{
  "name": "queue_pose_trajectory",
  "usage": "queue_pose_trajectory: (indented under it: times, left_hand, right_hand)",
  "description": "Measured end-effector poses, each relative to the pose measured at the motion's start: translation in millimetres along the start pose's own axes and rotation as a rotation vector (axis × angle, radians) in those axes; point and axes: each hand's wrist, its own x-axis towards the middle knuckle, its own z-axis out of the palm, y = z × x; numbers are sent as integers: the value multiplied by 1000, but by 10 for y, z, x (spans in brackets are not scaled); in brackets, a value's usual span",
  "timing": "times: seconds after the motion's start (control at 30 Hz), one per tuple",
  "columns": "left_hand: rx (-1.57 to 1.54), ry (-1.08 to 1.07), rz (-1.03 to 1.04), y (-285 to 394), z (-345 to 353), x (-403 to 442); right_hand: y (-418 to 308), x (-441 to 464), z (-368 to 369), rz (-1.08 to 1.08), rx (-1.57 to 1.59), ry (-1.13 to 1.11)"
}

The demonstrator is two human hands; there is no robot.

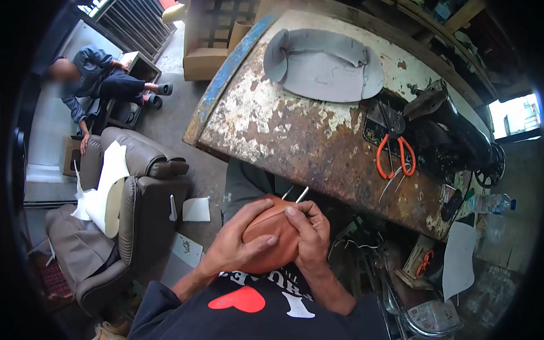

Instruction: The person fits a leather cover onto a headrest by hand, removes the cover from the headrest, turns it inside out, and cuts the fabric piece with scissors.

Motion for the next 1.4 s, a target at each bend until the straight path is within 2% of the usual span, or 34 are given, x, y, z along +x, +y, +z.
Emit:
queue_pose_trajectory:
  times: [0.13,0.2,0.27,0.37,0.4,0.47,0.5,0.57,0.67,0.77,0.8,0.87,0.93,1.0,1.03,1.07,1.13,1.17,1.2,1.27,1.33,1.4]
  left_hand:
    - [52,36,46,-73,11,-22]
    - [-103,30,74,-180,-1,-51]
    - [-75,-52,62,-200,-66,-77]
    - [-381,-48,-66,-196,-58,-65]
    - [-378,-44,-64,-191,-65,-81]
    - [-132,-33,88,-200,-86,-116]
    - [-135,-31,86,-134,-52,-171]
    - [424,189,255,125,-2,-254]
    - [504,195,230,310,-194,-217]
    - [279,194,235,-22,-484,-136]
    - [226,169,244,-76,-585,-174]
    - [243,137,221,-100,-798,-250]
    - [246,82,168,-76,-881,-310]
    - [469,-20,448,-26,-971,-221]
    - [334,-89,377,-20,-920,-206]
    - [330,-88,375,-27,-915,-218]
    - [285,-126,355,-38,-920,-209]
    - [298,-91,400,-30,-873,-200]
    - [294,-85,396,-41,-862,-189]
    - [263,-38,385,-81,-856,-185]
    - [186,-16,370,-250,-966,-157]
    - [64,47,238,-376,-1071,-208]
  right_hand:
    - [77,-38,-45,-80,90,11]
    - [96,-22,-29,-123,118,20]
    - [161,1,-42,-124,138,13]
    - [149,-23,-31,-127,128,-8]
    - [139,-37,-12,-124,108,-16]
    - [149,-47,28,-137,91,-34]
    - [156,-75,41,-142,67,-42]
    - [160,-114,131,-131,39,-48]
    - [233,-109,194,-95,13,-81]
    - [8,7,317,-95,-69,-378]
    - [-55,66,267,-90,-69,-389]
    - [-170,235,189,-561,-979,-622]
    - [-162,242,217,-468,-859,-668]
    - [-221,354,181,-278,-814,-837]
    - [-157,355,208,-313,-694,-818]
    - [-97,350,194,-308,-697,-818]
    - [-7,332,176,-52,-255,-637]
    - [26,302,217,-140,-244,-630]
    - [50,303,251,-133,-248,-634]
    - [108,263,288,-218,-443,-568]
    - [117,312,307,-247,-398,-546]
    - [105,301,252,-421,-423,-333]
